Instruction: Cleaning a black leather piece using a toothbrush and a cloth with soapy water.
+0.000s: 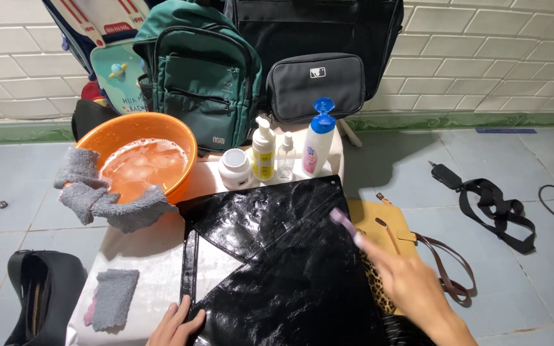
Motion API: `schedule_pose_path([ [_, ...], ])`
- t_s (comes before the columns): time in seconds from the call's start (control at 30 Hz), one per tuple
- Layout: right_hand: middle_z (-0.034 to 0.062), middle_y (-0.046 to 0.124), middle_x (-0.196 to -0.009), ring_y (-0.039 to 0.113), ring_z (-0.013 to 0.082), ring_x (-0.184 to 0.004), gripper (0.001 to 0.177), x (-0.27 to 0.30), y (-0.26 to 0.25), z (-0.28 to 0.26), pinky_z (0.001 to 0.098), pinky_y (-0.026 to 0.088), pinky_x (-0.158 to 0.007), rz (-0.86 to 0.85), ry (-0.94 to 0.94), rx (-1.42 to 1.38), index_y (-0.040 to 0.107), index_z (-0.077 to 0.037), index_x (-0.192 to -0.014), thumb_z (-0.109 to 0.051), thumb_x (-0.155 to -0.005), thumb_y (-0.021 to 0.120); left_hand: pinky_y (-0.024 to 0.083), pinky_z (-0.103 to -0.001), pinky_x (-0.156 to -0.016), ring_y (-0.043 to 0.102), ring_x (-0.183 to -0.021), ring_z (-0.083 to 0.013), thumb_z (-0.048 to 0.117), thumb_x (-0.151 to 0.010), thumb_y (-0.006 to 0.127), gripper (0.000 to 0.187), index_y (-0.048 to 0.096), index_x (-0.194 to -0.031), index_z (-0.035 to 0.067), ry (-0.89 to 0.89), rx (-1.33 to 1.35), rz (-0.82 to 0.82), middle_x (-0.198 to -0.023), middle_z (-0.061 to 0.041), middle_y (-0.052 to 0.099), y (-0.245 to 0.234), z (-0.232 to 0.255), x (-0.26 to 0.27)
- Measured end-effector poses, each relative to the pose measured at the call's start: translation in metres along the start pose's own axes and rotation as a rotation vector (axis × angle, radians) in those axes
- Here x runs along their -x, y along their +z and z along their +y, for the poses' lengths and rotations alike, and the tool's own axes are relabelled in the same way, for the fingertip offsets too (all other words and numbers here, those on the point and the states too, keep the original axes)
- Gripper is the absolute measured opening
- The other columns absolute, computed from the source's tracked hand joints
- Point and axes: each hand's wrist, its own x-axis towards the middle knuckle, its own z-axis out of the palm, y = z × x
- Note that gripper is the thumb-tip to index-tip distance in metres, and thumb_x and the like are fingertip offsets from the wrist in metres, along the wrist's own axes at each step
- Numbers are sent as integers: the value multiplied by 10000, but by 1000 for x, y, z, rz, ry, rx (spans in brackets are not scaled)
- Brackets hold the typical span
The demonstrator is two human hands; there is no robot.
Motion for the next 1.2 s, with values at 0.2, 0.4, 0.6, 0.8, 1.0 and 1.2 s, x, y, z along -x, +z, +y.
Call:
schedule_pose_path([
  [0.2, -47, 864, -788, 580, 110, -428, 498, 5, -8, -1, 306, 458, -464, -246, 105, -40, 645, -463, -1357, -232, -917, 606, 438, -500, -1190, 553, -1368, -371, 358, -810, 674, 241, 794, -1014, 315, -11, -10, 2, -1427, -49, 631, -1, 1, -1],
  [0.4, -228, 812, -1224, 888, 51, -954, 555, 27, 4, 1, 220, 703, -805, -240, -35, -243, 710, -500, -1274, -171, -830, 655, 390, -535, -1199, 458, -1444, -374, 364, -838, 637, 313, 759, -1125, 334, -28, -15, -123, -1515, -46, 547, -14, 1, -4],
  [0.6, -66, 833, -713, 752, 26, -589, 506, 51, 24, 9, 205, 619, -622, -219, -75, -140, 663, -429, -1321, -230, -856, 688, 384, -567, -1185, 424, -1458, -401, 311, -854, 625, 346, 731, -1183, 307, -6, -2, -166, -1547, -75, 504, -19, 0, -3],
  [0.8, -69, 869, -1018, 876, 112, -811, 500, 62, 8, -9, 300, 669, -787, -189, 214, -122, 649, -514, -1340, -300, -890, 608, 408, -470, -1172, 462, -1470, -286, 532, -787, 574, 478, 748, -1183, 326, -68, 21, -104, -1543, 10, 542, -48, 40, -6],
  [1.0, -27, 832, -753, 784, 125, -571, 448, 54, 30, -38, 273, 607, -558, -275, -93, -146, 642, -430, -1321, -298, -893, 645, 471, -458, -1104, 546, -1397, -315, 606, -499, 691, 738, 751, -1136, 238, 5, 97, 98, -1474, -62, 604, -84, 81, -17],
  [1.2, -54, 813, -759, 782, 129, -645, 521, 58, 52, -67, 319, 610, -658, -405, -153, -25, 485, -470, -1423, -396, -910, 536, 440, -432, -1099, 582, -1374, -268, 216, -439, 703, 611, 777, -1045, 194, -92, 168, 196, -1406, -36, 675, -115, 108, -22],
])
